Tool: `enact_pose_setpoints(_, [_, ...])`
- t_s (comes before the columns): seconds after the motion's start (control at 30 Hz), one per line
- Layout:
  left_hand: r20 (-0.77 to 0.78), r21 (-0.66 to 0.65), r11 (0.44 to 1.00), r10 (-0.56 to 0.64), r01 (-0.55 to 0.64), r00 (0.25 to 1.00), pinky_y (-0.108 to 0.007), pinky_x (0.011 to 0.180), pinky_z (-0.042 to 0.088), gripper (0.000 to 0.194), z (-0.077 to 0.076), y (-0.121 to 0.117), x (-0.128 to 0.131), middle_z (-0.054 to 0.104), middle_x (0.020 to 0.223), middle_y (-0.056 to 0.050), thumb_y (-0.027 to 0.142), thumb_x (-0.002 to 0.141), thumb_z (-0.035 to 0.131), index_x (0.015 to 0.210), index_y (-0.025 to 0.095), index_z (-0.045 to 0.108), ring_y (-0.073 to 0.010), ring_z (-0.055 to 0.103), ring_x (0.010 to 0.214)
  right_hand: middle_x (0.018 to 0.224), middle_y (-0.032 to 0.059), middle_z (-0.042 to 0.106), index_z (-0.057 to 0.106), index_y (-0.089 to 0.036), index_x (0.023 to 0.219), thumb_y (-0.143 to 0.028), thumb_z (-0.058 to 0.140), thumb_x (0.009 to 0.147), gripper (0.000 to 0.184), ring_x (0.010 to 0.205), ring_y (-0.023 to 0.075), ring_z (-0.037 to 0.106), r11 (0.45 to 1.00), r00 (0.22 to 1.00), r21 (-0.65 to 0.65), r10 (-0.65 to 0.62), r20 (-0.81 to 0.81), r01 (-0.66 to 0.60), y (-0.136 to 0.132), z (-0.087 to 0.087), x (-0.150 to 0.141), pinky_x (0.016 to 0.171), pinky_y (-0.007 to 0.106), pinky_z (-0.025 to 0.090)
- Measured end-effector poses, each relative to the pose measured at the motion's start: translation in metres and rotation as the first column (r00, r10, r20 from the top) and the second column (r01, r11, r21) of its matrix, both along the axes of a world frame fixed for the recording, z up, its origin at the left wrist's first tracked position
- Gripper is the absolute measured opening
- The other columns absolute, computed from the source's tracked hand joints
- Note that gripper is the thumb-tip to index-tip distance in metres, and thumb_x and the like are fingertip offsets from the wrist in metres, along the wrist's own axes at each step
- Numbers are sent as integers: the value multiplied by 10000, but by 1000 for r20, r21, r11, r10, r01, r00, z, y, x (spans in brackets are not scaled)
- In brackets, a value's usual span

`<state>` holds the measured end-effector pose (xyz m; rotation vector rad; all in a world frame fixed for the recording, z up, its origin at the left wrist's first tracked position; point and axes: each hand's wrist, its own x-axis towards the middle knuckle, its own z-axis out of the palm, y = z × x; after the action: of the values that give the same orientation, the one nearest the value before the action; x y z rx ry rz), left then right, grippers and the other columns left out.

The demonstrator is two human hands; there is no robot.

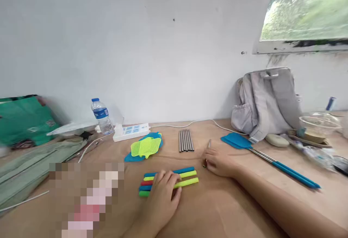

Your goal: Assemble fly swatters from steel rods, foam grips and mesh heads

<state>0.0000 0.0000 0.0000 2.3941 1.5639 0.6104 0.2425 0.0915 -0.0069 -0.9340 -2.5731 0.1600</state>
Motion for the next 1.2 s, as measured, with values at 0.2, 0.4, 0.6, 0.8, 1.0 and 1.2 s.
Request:
enact_pose_setpoints(0.2, [-37, 18, 1000, -21, 22, 999, -387, 801, 395, 169, -3, 4, 2, 562, 923, -44, 166, 818, 480, 916, 214, 609, -228, 469, 905, 914, 72, 585, 608, -196, 916, -142, 461, 825, 181, 888, 193, 518, 998, 997, -58, -40, -59, 36, -51, -6, 11, 782, 328, 429])
enact_pose_setpoints(0.4, [-35, 59, 997, -45, 47, 998, -367, 752, 406, 150, -6, 5, 1, 562, 884, -34, 172, 824, 484, 883, 219, 613, -217, 475, 860, 964, 68, 590, 606, -206, 972, -174, 447, 861, 196, 905, 185, 547, 978, 990, -193, -102, -100, 81, -65, -8, -6, 799, 316, 443])
enact_pose_setpoints(0.6, [-49, 53, 997, -47, 50, 998, -365, 752, 407, 154, -6, 6, 1, 562, 888, -33, 161, 833, 480, 894, 214, 612, -215, 476, 862, 976, 72, 597, 617, -207, 961, -212, 446, 872, 193, 917, 194, 547, 975, 984, -206, -117, -136, 87, -61, -9, -9, 809, 336, 444])
enact_pose_setpoints(0.8, [-29, 80, 993, -88, 90, 996, -353, 771, 408, 126, -10, 5, 1, 566, 919, -27, 130, 822, 495, 872, 205, 583, -203, 473, 883, 979, 76, 606, 611, -218, 998, -229, 439, 881, 208, 925, 206, 538, 979, 987, -190, -97, -131, 71, -59, -13, -6, 818, 365, 437])
enact_pose_setpoints(1.0, [-22, 101, 988, -118, 120, 993, -364, 758, 408, 126, -8, 1, 5, 577, 931, -30, 159, 876, 411, 898, 194, 529, -202, 461, 862, 961, 75, 614, 609, -216, 989, -272, 417, 893, 222, 915, 197, 554, 970, 986, -244, -58, -159, 18, -61, -13, -4, 799, 340, 457])
enact_pose_setpoints(1.2, [69, 86, 991, -104, 98, 992, -365, 748, 424, 155, -1, -4, 4, 570, 887, -42, 185, 898, 352, 909, 192, 506, -201, 477, 836, 967, 79, 592, 570, -213, 1015, -250, 395, 904, 211, 904, 175, 560, 973, 973, -229, -57, -225, 3, -64, -8, 0, 785, 309, 467])
